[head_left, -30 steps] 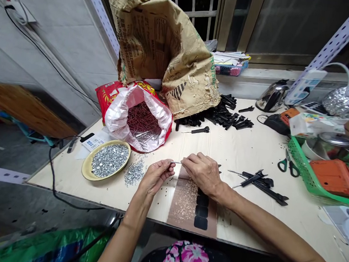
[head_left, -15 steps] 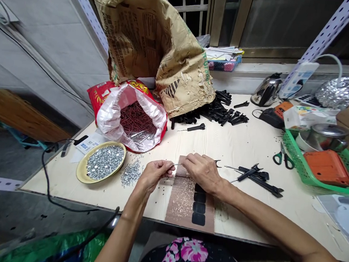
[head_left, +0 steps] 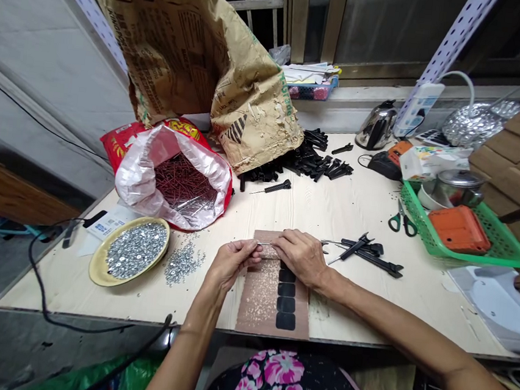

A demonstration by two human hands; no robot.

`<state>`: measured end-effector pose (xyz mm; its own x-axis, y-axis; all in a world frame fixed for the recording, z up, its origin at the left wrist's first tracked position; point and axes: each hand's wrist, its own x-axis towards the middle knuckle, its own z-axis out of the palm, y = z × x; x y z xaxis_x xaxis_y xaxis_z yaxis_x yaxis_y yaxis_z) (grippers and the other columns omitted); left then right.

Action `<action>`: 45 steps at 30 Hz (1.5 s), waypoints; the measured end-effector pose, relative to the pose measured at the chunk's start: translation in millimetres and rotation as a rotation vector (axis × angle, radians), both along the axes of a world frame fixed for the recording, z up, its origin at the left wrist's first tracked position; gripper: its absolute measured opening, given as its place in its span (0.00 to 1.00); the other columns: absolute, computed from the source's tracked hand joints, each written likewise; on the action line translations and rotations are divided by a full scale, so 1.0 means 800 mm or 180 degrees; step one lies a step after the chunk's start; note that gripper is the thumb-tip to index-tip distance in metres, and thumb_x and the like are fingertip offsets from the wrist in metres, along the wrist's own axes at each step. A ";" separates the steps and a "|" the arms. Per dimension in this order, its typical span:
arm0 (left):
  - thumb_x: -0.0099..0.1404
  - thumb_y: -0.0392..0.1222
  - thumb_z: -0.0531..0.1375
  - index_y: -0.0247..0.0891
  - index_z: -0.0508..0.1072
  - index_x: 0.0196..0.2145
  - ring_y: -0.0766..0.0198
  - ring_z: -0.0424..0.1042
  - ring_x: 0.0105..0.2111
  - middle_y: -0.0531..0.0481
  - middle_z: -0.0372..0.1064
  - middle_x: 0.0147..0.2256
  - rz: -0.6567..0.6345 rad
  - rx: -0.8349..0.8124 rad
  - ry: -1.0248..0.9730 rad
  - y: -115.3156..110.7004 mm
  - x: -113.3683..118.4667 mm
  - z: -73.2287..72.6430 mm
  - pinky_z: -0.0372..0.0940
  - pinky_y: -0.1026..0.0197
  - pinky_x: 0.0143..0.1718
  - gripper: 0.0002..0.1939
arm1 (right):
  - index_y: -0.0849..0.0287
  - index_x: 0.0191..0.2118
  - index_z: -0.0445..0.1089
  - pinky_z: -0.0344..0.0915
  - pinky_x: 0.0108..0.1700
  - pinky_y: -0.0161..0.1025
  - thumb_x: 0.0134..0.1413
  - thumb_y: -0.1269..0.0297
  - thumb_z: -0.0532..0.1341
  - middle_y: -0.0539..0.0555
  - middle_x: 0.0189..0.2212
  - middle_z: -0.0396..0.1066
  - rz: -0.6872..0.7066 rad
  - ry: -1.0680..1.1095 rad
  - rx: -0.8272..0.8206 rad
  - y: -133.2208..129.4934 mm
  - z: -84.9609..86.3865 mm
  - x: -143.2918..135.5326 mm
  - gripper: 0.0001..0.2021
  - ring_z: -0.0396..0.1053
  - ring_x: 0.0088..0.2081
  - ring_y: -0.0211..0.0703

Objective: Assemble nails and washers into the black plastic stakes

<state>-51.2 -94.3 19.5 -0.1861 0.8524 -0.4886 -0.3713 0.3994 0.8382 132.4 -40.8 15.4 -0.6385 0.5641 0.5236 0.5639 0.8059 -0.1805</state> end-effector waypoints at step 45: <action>0.51 0.51 0.66 0.30 0.75 0.26 0.68 0.68 0.24 0.49 0.72 0.24 -0.1046 0.0250 0.0846 0.006 0.008 0.015 0.63 0.65 0.31 0.17 | 0.56 0.38 0.69 0.51 0.36 0.37 0.63 0.68 0.52 0.50 0.30 0.66 0.0185 -0.0282 0.0242 0.002 -0.011 0.020 0.09 0.60 0.32 0.38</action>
<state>-44.8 -89.2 31.6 -0.0091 0.9201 -0.3916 -0.0022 0.3916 0.9202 148.6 -39.1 6.8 -0.7145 0.4856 0.5037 0.5270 0.8471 -0.0692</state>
